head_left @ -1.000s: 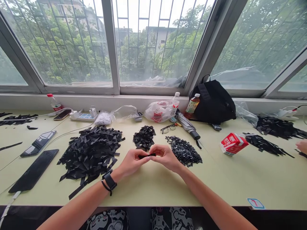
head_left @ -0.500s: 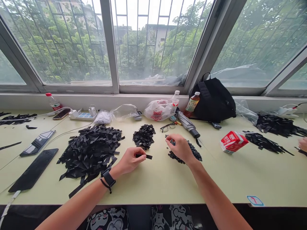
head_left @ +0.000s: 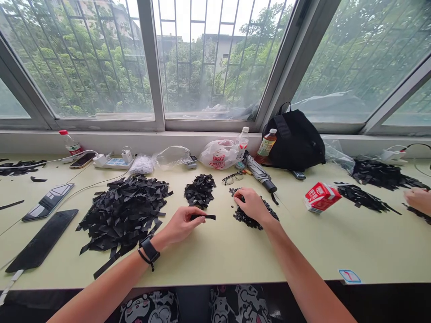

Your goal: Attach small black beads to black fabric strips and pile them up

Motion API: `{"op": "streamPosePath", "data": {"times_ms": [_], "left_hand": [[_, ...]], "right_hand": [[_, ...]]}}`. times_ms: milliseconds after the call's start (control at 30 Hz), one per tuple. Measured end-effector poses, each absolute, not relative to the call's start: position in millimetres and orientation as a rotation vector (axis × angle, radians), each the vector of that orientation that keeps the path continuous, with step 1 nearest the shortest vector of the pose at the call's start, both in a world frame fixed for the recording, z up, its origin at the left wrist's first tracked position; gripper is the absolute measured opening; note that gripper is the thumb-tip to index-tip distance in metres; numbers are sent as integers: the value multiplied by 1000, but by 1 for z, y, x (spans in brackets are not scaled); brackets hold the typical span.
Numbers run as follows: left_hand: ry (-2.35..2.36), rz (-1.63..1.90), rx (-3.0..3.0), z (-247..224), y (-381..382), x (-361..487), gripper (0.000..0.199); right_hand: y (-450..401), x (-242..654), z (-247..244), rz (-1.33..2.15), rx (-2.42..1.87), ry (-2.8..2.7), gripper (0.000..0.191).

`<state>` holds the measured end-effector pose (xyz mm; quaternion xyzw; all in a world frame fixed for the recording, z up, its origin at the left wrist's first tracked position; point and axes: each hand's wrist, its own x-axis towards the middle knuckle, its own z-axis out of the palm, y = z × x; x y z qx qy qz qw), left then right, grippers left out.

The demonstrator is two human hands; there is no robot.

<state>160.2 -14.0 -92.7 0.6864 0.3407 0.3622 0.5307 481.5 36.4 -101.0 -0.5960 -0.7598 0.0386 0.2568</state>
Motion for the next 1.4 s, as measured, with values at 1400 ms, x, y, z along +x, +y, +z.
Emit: {"op": "streamPosePath", "data": {"times_ms": [1400], "left_hand": [[495, 818, 934, -74, -18, 151, 23]], "right_hand": [[-9, 387, -77, 791, -1076, -1770, 18]]}}
